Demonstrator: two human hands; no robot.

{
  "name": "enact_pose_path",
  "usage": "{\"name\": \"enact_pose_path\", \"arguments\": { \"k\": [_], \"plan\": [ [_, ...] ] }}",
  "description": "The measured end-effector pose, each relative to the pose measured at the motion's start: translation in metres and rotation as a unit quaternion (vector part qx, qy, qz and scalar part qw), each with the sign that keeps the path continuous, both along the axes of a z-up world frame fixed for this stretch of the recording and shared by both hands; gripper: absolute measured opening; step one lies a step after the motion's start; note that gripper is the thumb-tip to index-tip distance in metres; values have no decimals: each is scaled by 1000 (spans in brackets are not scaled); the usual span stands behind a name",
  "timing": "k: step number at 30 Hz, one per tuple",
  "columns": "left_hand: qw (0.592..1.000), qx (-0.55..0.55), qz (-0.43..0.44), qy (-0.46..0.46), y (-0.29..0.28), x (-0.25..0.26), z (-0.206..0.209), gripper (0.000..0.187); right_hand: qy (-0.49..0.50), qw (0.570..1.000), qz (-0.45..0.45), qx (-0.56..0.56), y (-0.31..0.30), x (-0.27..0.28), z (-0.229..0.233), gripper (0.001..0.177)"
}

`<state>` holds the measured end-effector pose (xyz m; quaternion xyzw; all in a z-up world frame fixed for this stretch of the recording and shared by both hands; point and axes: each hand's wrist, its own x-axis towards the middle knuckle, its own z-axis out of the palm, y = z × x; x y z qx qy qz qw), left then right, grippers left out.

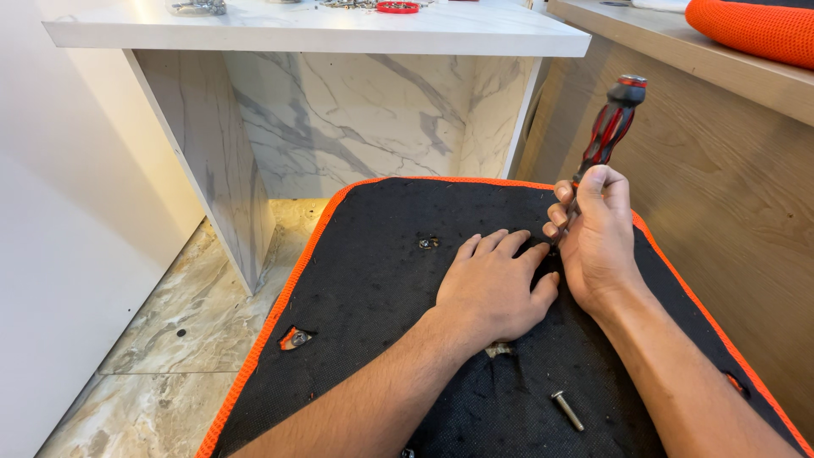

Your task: The person uses a screwdriver to remove screws from the underside of an orange mesh chair seat. Screws are loosened and placed on the seat surface as they are removed.

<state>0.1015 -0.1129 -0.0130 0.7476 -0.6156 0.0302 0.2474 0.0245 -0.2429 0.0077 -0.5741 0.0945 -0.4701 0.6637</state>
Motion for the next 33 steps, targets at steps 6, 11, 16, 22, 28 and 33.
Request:
{"name": "enact_pose_path", "arguments": {
  "k": [6,11,16,22,28,33],
  "plan": [
    [1000,1,-3,2,0,0,1,61,-35,995,69,55,0,-2,-1,43],
    [1000,1,-4,3,1,1,0,61,2,1000,22,-20,0,-1,-2,25],
    [1000,3,-2,-1,0,0,0,61,-33,998,46,40,-2,-3,0,35],
    [1000,-1,-2,2,0,0,0,60,-10,1000,6,5,-1,-3,0,34],
    [1000,6,-2,-3,-1,1,0,61,-27,998,51,36,-1,-2,-1,38],
    [1000,5,-2,1,-1,1,-1,61,0,999,17,-28,0,0,-2,29]
  ]
}}
